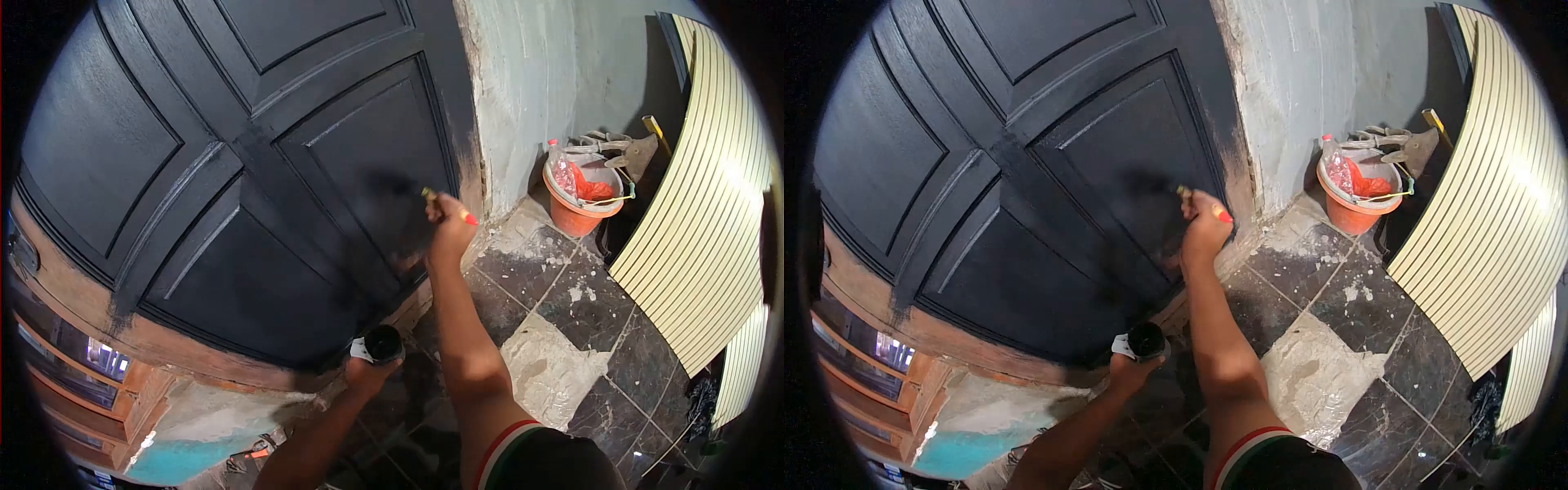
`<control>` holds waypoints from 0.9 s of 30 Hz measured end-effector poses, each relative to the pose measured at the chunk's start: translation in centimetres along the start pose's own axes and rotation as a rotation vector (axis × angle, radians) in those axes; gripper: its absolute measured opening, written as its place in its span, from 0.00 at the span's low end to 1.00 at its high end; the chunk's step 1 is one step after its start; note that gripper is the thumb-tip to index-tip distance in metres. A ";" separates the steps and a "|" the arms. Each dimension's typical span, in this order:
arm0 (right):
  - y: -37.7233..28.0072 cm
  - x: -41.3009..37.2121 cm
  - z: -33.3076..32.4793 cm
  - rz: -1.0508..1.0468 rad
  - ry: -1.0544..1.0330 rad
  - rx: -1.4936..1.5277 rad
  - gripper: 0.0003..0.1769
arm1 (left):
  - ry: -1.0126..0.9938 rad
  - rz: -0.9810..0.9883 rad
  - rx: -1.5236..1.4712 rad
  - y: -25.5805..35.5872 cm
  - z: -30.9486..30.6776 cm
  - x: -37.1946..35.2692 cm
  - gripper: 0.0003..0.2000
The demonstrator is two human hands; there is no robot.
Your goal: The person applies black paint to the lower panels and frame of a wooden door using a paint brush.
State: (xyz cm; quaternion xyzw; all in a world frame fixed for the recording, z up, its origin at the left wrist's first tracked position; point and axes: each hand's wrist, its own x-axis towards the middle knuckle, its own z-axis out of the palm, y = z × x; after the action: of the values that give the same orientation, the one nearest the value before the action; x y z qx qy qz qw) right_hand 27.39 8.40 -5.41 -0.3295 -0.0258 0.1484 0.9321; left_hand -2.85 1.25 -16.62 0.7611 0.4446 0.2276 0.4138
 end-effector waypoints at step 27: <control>5.6 2.6 -5.9 0.339 -0.027 0.139 0.15 | -0.011 -0.077 -0.390 -0.9 2.0 -3.3 0.36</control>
State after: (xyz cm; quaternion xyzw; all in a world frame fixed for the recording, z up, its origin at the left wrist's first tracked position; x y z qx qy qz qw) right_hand 29.34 9.67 -13.65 -0.2618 0.0280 0.3093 0.9138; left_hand -3.51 -2.21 -18.44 0.6502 0.4187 0.2891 0.5642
